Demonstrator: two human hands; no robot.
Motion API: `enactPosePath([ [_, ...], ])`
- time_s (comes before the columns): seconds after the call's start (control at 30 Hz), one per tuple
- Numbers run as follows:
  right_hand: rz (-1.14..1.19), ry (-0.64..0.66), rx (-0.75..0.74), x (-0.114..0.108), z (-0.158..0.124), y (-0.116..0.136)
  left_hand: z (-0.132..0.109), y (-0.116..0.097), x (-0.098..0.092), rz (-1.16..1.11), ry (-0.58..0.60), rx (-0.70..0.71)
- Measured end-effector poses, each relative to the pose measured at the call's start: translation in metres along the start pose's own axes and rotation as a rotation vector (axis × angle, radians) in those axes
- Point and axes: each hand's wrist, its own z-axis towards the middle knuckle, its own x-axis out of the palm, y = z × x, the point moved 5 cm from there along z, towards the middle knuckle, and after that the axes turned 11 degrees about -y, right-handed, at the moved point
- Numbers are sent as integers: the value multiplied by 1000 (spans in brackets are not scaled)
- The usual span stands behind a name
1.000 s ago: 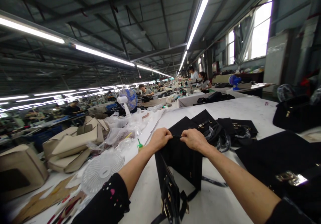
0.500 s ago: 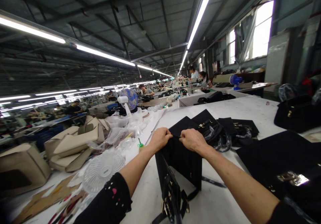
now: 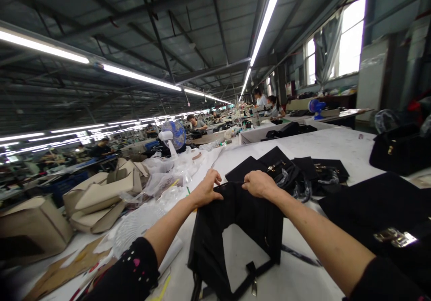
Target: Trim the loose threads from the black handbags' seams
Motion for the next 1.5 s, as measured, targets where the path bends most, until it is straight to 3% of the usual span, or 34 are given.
enactPosePath([
  [0.27, 60, -33, 7, 3, 2, -12, 2, -1, 4, -42, 57, 5],
  [0.7, 86, -50, 3, 4, 0, -16, 0, -2, 0, -42, -40, 18],
  [1.27, 56, -54, -17, 2, -4, -7, 5, -9, -1, 29, -60, 88],
  [1.5, 69, -63, -13, 1, -6, -6, 4, -7, -2, 9, -95, 37],
])
